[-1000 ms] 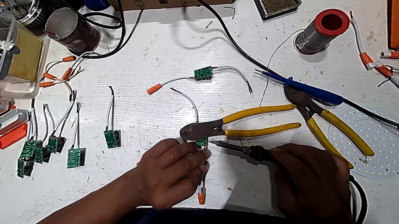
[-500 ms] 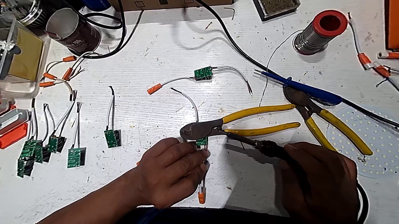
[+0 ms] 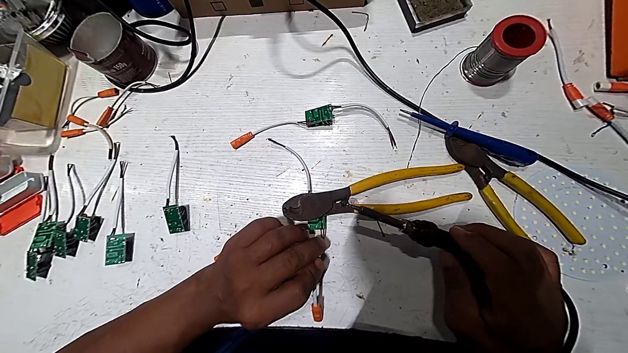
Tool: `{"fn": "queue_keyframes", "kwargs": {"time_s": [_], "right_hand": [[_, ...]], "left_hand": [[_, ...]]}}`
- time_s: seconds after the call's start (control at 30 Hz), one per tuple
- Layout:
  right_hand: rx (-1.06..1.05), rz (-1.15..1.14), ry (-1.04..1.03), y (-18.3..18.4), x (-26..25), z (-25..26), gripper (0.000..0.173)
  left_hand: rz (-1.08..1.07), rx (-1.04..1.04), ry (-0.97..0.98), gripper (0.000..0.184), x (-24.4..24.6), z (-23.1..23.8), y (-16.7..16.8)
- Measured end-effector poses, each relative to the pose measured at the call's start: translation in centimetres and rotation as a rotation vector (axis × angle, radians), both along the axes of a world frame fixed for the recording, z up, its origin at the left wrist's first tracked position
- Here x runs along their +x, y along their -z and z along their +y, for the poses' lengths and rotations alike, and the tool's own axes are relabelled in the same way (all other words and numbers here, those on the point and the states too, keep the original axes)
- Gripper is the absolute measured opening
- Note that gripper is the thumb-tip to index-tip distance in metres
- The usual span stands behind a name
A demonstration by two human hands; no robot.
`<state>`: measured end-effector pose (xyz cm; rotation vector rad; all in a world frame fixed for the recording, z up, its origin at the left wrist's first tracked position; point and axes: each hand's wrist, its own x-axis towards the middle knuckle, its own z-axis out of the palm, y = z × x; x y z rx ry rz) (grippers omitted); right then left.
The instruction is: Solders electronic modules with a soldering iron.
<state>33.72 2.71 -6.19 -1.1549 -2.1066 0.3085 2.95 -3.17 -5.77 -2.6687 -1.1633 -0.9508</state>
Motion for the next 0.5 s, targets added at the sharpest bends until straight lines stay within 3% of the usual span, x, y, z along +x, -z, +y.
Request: {"fn": "queue_keyframes", "kwargs": {"time_s": [0.5], "right_hand": [[-0.057, 0.055, 0.044, -0.57, -0.47, 0.0, 0.037]], "left_hand": [[0.009, 0.006, -0.001, 0.011, 0.06, 0.06, 0.08]]}}
